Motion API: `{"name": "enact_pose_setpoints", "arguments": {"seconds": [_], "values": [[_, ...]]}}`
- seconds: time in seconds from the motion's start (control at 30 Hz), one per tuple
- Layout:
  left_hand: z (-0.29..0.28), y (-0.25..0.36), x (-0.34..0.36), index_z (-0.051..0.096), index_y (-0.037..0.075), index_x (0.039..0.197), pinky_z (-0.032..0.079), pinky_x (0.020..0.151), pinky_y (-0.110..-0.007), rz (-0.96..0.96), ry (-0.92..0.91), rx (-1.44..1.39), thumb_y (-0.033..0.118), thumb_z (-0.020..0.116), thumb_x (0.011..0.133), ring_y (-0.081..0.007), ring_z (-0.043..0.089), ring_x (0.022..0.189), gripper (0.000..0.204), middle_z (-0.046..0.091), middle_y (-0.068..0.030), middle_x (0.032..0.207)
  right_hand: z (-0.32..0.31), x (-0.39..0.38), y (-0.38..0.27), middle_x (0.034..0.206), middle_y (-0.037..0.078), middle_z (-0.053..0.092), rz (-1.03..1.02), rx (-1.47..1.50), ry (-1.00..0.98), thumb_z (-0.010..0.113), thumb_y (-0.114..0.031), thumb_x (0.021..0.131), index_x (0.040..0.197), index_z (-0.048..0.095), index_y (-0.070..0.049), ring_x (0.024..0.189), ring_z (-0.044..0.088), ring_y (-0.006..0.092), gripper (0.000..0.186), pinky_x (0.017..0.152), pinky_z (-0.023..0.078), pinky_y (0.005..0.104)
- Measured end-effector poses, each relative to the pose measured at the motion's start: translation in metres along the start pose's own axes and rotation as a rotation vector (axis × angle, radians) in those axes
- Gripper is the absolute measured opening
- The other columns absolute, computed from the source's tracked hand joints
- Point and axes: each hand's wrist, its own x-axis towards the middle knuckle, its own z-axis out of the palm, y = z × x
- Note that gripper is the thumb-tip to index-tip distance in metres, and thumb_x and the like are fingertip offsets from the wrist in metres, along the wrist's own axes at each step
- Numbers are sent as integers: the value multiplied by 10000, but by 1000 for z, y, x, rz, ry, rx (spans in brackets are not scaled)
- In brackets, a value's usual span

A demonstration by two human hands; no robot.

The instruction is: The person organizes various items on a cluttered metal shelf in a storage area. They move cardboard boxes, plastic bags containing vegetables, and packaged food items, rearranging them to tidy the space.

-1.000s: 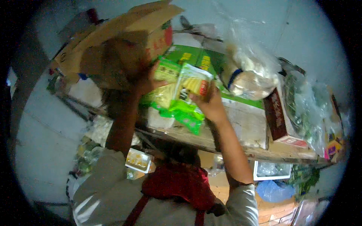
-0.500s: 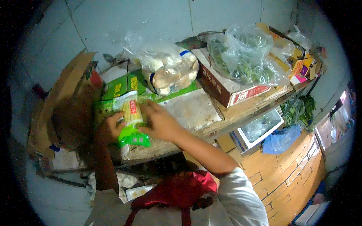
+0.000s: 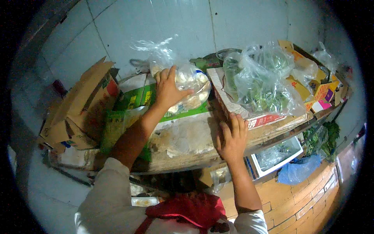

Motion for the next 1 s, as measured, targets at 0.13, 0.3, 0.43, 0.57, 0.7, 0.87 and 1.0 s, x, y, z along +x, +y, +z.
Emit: {"name": "enact_pose_setpoints", "arguments": {"seconds": [0.13, 0.3, 0.43, 0.57, 0.7, 0.87, 1.0], "values": [[11, -13, 16, 682, 12, 1142, 408, 1034, -522, 75, 28, -63, 521, 862, 679, -439, 466, 1201, 711, 582, -210, 1222, 9, -4, -1, 1504, 202, 434, 13, 54, 5, 734, -165, 727, 1154, 652, -97, 1410, 367, 438, 439, 1168, 233, 633], [7, -16, 8, 679, 3, 1101, 394, 1027, -573, 134, 39, 10, 589, 787, 754, -448, 515, 1156, 690, 597, -225, 1185, 9, -9, 2, 1524, 204, 419, -3, 77, 19, 684, -209, 780, 1137, 661, -106, 1418, 353, 462, 373, 1182, 193, 648], [-14, 20, 8, 648, 9, 1201, 295, 1013, -718, -8, 59, 66, 646, 727, 777, -466, 492, 1218, 769, 569, -247, 1252, 9, -8, 4, 1518, 218, 426, -33, 42, 39, 668, -199, 795, 1121, 657, -103, 1418, 348, 478, 340, 1180, 194, 653], [16, 15, 27, 660, 24, 1237, 285, 1011, -731, -35, -18, 4, 640, 710, 785, -445, 489, 1240, 765, 556, -257, 1291, 15, -7, 3, 1503, 236, 435, -95, 22, 71, 665, -203, 811, 1115, 645, -94, 1410, 349, 493, 323, 1175, 206, 655], [15, 28, 48, 698, 40, 1206, 361, 962, -704, 47, -344, 172, 609, 708, 795, -405, 523, 1216, 702, 565, -248, 1299, 22, -10, 8, 1490, 251, 439, -114, 43, 121, 625, -237, 886, 1081, 628, -85, 1389, 358, 517, 247, 1152, 255, 654], [-43, -15, 74, 734, 27, 1010, 532, 806, -578, 195, -327, -70, 581, 683, 829, -392, 674, 951, 585, 697, -205, 1042, 26, -11, 9, 1491, 266, 432, -86, -26, 112, 598, -287, 931, 1038, 615, -77, 1382, 362, 529, 237, 1131, 265, 667], [-60, -122, 137, 705, 44, 842, 556, 764, -508, 29, 254, -249, 469, 643, 885, -386, 697, 832, 432, 715, -179, 845, 29, -19, 13, 1525, 281, 376, -121, -48, 93, 512, -423, 1002, 1398, 480, -145, 1380, 361, 533, 485, 1131, 243, 682]]}}
